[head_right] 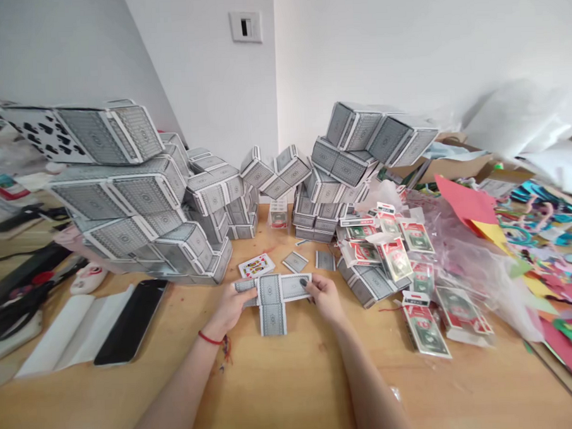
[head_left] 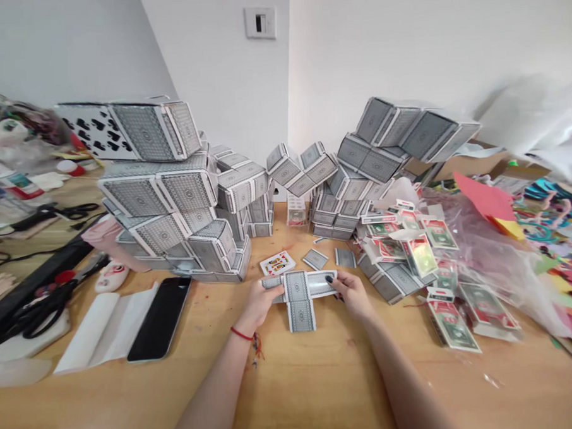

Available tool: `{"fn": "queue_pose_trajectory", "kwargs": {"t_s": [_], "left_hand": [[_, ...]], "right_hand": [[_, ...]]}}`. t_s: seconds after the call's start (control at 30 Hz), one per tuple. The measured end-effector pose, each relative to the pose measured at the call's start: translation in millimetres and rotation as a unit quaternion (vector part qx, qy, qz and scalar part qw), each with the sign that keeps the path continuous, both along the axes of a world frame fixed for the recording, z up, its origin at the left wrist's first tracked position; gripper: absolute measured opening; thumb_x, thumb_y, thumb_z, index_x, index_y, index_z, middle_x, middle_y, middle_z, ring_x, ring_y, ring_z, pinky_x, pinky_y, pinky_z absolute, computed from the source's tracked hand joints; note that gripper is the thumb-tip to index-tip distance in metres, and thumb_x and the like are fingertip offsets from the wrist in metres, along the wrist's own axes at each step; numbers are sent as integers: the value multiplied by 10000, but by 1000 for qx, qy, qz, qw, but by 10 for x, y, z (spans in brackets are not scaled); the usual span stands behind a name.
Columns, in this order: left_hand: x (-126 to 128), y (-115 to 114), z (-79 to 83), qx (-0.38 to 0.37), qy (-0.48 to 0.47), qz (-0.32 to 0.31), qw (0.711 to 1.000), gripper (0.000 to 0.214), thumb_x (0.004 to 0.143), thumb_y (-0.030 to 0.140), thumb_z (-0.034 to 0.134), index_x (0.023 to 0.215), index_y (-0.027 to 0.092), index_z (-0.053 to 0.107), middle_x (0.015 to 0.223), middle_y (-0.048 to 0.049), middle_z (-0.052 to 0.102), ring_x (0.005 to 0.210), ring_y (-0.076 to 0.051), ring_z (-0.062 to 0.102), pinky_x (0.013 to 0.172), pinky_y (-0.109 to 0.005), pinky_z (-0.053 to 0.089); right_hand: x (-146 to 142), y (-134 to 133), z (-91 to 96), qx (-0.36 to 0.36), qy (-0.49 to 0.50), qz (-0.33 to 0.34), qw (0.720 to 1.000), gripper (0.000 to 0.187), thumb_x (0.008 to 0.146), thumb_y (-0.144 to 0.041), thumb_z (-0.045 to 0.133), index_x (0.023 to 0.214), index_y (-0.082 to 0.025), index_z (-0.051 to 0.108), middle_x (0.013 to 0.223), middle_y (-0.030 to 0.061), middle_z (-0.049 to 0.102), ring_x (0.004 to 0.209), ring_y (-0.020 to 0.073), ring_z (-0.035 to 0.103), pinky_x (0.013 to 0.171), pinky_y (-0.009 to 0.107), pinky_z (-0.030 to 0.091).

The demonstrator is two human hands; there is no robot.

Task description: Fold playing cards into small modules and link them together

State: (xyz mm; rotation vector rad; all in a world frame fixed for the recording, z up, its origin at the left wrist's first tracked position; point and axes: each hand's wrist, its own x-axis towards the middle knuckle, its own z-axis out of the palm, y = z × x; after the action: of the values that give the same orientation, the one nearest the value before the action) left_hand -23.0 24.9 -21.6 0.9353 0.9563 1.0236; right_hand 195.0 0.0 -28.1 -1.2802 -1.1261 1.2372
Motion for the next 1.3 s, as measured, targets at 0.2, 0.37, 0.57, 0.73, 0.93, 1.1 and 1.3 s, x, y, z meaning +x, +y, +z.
{"fn": "queue_pose_trajectory", "kwargs": {"t_s": [0.2, 0.37, 0.57, 0.73, 0.93, 1.1, 1.3], "left_hand": [[31, -9, 20, -8, -25, -1, 1000, 356, 536, 184, 694, 882, 105, 659, 811, -94, 685, 828, -235, 611, 819, -377, 431], [47, -22, 39, -23, -37, 4, 999, 340, 524, 201, 697, 848, 103, 668, 820, -98, 682, 844, -236, 603, 792, -354, 441], [45, -29, 4, 3, -14, -6, 1000, 296, 564, 200, 670, 846, 112, 669, 829, -81, 680, 812, -208, 605, 775, -327, 442], [63, -33, -21, 23, 27, 5, 999, 242, 569, 201, 662, 792, 107, 674, 812, -75, 680, 776, -198, 603, 719, -299, 455], [88, -42, -6, 26, 53, 11, 998, 230, 539, 180, 676, 760, 117, 675, 790, -63, 680, 721, -186, 601, 673, -286, 464], [96, -27, -27, 14, 74, 12, 997, 254, 528, 187, 689, 769, 112, 667, 743, -60, 677, 661, -170, 594, 626, -272, 460], [66, -47, 42, 33, 79, 15, 996, 271, 530, 168, 676, 797, 133, 644, 766, -41, 664, 669, -153, 583, 608, -232, 442]], "right_hand": [[-19, 17, -65, -31, 61, 7, 998, 303, 626, -430, 628, 752, -155, 606, 514, -28, 491, 400, 58, 305, 396, 202, 208], [-25, 22, -78, -42, 91, 11, 995, 299, 612, -421, 644, 734, -152, 596, 560, -14, 525, 410, 52, 312, 399, 194, 211], [-68, 17, -21, -32, 56, 20, 998, 328, 624, -452, 625, 739, -146, 610, 511, -25, 497, 406, 59, 316, 391, 192, 223], [-130, 5, 11, -28, 32, 46, 998, 357, 623, -485, 611, 722, -143, 608, 501, -29, 489, 410, 65, 323, 399, 197, 231], [-154, -14, 3, -11, 4, 71, 997, 334, 672, -473, 576, 696, -139, 571, 529, -21, 493, 425, 66, 340, 410, 200, 239], [-178, -14, -16, -9, -28, 82, 996, 355, 673, -501, 557, 690, -147, 551, 504, -35, 456, 432, 77, 359, 422, 207, 259], [-206, -16, -20, 8, -44, 60, 997, 356, 689, -503, 539, 677, -147, 535, 541, -17, 483, 442, 79, 357, 417, 207, 264]]}}
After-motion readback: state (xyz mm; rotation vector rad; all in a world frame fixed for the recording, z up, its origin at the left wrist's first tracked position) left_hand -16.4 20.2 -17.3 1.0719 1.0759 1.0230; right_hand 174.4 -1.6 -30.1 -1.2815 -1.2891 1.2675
